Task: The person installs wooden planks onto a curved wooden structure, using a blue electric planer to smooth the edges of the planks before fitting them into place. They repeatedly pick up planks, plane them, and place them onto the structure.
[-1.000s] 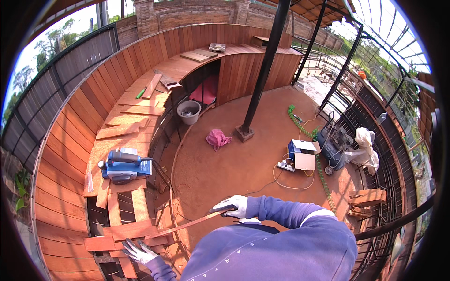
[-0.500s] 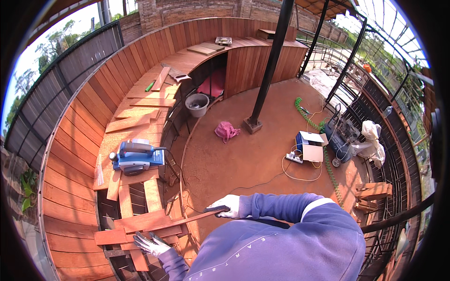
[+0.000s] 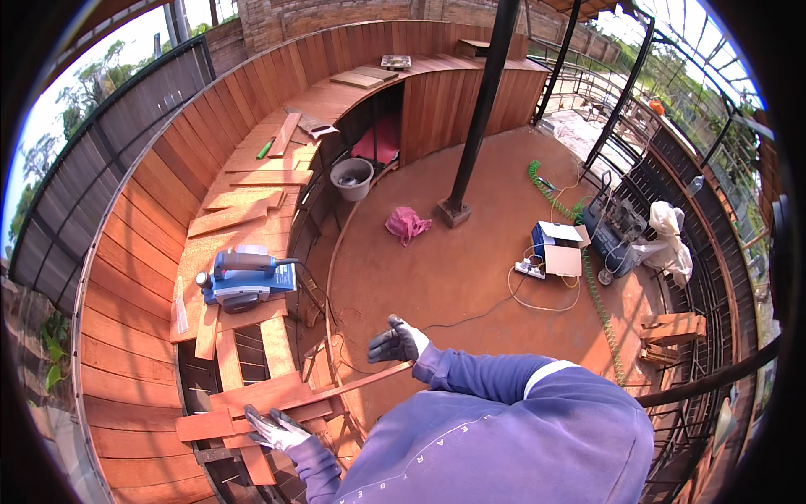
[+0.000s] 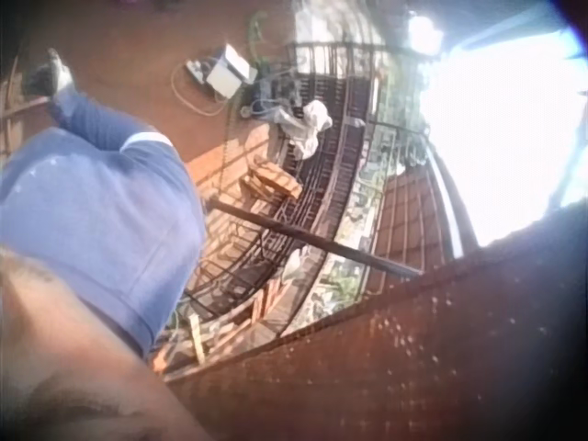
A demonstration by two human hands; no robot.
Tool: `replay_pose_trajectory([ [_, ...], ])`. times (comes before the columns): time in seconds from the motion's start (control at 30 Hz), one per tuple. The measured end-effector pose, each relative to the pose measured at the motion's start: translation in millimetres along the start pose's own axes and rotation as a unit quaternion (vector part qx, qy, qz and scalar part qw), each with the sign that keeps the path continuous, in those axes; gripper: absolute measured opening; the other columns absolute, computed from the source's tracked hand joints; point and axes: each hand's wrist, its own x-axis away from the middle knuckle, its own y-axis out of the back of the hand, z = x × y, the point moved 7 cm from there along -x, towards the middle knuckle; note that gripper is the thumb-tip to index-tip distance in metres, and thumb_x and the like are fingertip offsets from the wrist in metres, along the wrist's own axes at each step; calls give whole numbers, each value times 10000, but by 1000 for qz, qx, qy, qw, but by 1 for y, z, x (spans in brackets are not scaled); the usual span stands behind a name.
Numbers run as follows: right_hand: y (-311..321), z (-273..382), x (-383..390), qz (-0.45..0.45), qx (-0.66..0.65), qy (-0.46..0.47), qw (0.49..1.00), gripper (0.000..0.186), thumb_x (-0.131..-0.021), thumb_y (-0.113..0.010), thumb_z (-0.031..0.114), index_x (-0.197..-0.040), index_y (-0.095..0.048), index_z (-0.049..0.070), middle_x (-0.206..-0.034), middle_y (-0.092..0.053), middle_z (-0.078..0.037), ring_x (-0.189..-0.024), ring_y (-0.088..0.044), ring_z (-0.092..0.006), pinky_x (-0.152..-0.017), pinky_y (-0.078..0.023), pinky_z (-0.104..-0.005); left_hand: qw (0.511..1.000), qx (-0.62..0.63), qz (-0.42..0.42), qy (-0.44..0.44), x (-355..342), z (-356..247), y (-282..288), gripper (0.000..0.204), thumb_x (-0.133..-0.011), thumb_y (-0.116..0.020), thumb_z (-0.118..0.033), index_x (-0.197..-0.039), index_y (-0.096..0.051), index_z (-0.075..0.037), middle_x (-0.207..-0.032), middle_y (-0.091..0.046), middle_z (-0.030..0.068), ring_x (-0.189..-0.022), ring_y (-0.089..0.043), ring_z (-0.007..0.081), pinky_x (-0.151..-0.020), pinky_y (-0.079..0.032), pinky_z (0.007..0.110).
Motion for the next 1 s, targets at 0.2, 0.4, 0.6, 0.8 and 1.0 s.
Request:
replay_pose_trajectory([
  [0.2,-4,-11,-16,133,124,-6,983,427,-1015,-486,329,-1158,-596,-58,-1012,-671,-171,-928,-664,-245,-876,-539,-360,1000,20,-12,1,0,-11,9,497,-1015,-431,-262,-1431,-355,-1,-1448,-451,172,-1356,-397,338,-1156,-149,553],
  [0.4,-16,-5,-6,133,241,-52,960,308,-990,-558,254,-1135,-635,-7,-992,-668,-107,-829,-660,-173,-806,-552,-301,999,26,-15,12,-2,-26,18,439,-1016,-440,-239,-1380,-422,5,-1411,-472,177,-1327,-420,339,-1163,-133,523],
  [0.6,-36,24,-19,238,471,-39,849,293,-954,-612,230,-1157,-635,21,-946,-684,-65,-836,-640,-132,-802,-533,-294,999,37,-25,15,-2,-26,16,460,-980,-495,-213,-1378,-412,1,-1389,-485,175,-1339,-395,360,-1161,-114,562],
  [0.8,-68,120,-103,269,515,95,809,331,-941,-615,112,-1248,-576,-5,-1058,-663,-65,-950,-631,-120,-836,-506,-262,999,28,-23,38,1,-8,7,492,-971,-507,-211,-1414,-386,-34,-1408,-486,132,-1351,-393,319,-1166,-150,513],
  [1.0,-157,159,-200,324,501,200,777,421,-915,-640,84,-1314,-522,17,-1091,-655,-78,-984,-616,-120,-866,-501,-255,910,221,-177,303,24,-54,-9,786,-867,-670,-134,-1501,-225,5,-1501,-341,226,-1391,-330,351,-1152,-263,379],
])
